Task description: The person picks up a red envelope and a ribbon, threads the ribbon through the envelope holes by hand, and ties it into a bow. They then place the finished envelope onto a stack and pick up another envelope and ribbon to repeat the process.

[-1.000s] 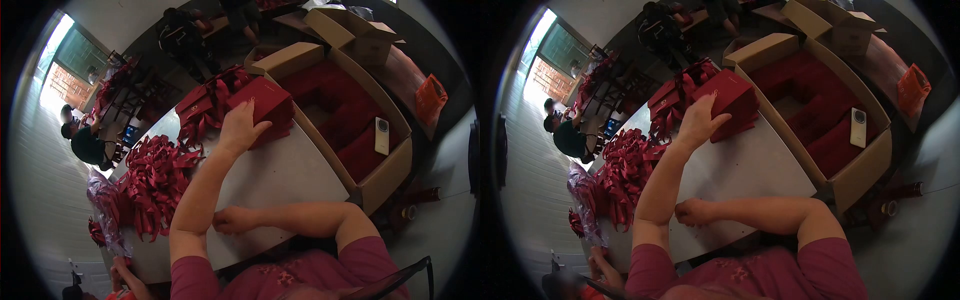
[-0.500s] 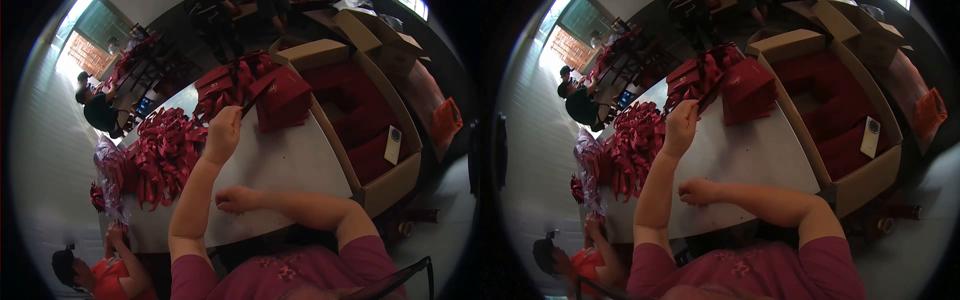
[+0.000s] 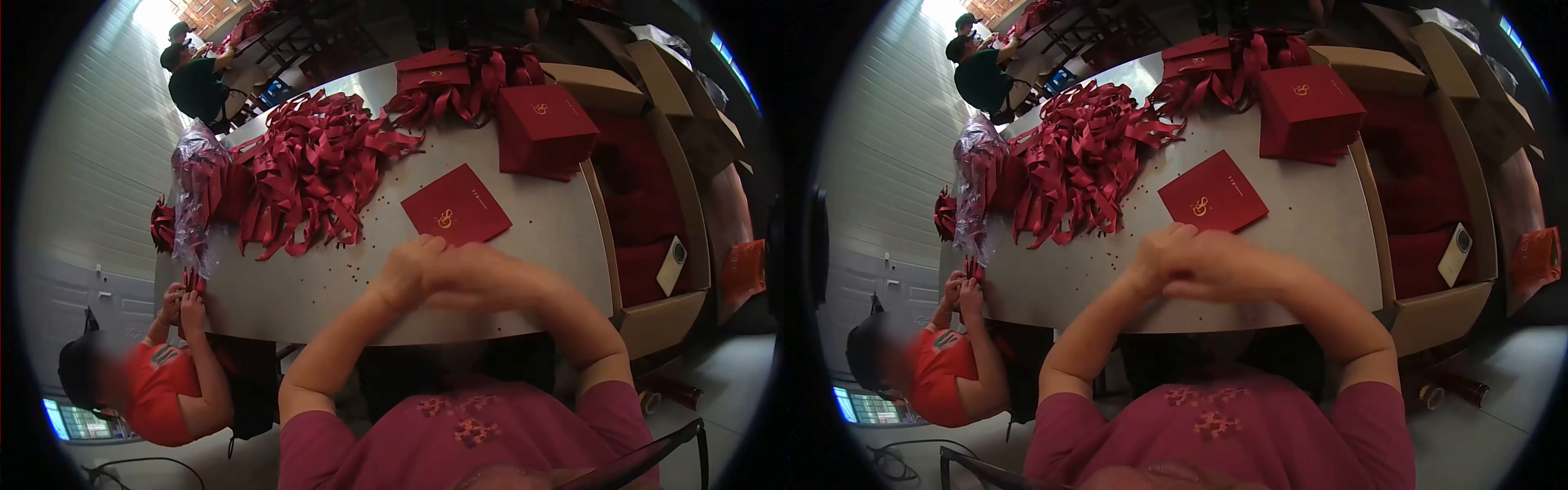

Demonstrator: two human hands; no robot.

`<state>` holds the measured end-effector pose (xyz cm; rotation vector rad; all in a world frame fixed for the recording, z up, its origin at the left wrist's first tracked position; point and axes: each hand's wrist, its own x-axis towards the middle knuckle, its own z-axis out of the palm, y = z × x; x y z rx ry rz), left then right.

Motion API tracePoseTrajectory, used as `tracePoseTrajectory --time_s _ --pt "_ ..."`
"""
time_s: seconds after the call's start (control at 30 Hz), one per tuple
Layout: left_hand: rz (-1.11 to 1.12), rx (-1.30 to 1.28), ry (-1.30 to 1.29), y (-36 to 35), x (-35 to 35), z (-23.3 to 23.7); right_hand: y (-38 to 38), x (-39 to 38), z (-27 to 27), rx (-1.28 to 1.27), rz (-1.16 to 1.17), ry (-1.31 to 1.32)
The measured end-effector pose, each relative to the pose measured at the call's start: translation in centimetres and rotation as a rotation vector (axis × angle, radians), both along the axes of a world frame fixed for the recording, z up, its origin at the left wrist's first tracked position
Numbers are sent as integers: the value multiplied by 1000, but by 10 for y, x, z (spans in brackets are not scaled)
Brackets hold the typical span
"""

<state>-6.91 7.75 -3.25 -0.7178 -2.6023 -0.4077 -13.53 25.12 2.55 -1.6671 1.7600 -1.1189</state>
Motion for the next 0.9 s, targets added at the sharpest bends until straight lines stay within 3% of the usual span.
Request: tracePoseTrajectory --time_s 0.03,0.07,0.1,0.13,0.2,0.33,0.4,0.53,0.6,0.63,0.7,0.77,0.83,0.9 --pt "-4 -11 50 4 2 -4 8 -8 4 -107 -210 -5" --pt "-9 -22 102 7 4 -6 11 -17 1 -60 -390 42" --pt "17 -166 -46 8 9 -1 15 -25 -5 -12 -569 93" --pt "14 -153 -44 9 11 3 19 -30 -20 1 -572 98" --pt "44 -111 88 10 11 7 23 -38 -58 56 -787 504" --pt "130 -47 260 22 1 26 17 -36 -75 166 -797 396" --pt "113 113 324 31 -5 28 14 -36 -77 100 -851 316" --pt "84 264 273 37 -8 34 14 -36 -80 95 -849 358" --pt "216 656 141 40 -5 42 12 -33 -78 140 -850 401" --pt "226 652 147 41 -7 41 12 -33 -78 133 -839 401" --pt "395 1349 -22 37 -15 35 10 -32 -80 169 -864 481" --pt "450 1406 -109 19 -27 13 7 -31 -80 166 -863 519" --pt "520 1563 -392 8 -35 4 5 -30 -81 173 -870 560" --pt "600 1510 -460 7 -42 -8 4 -28 -82 208 -881 645"
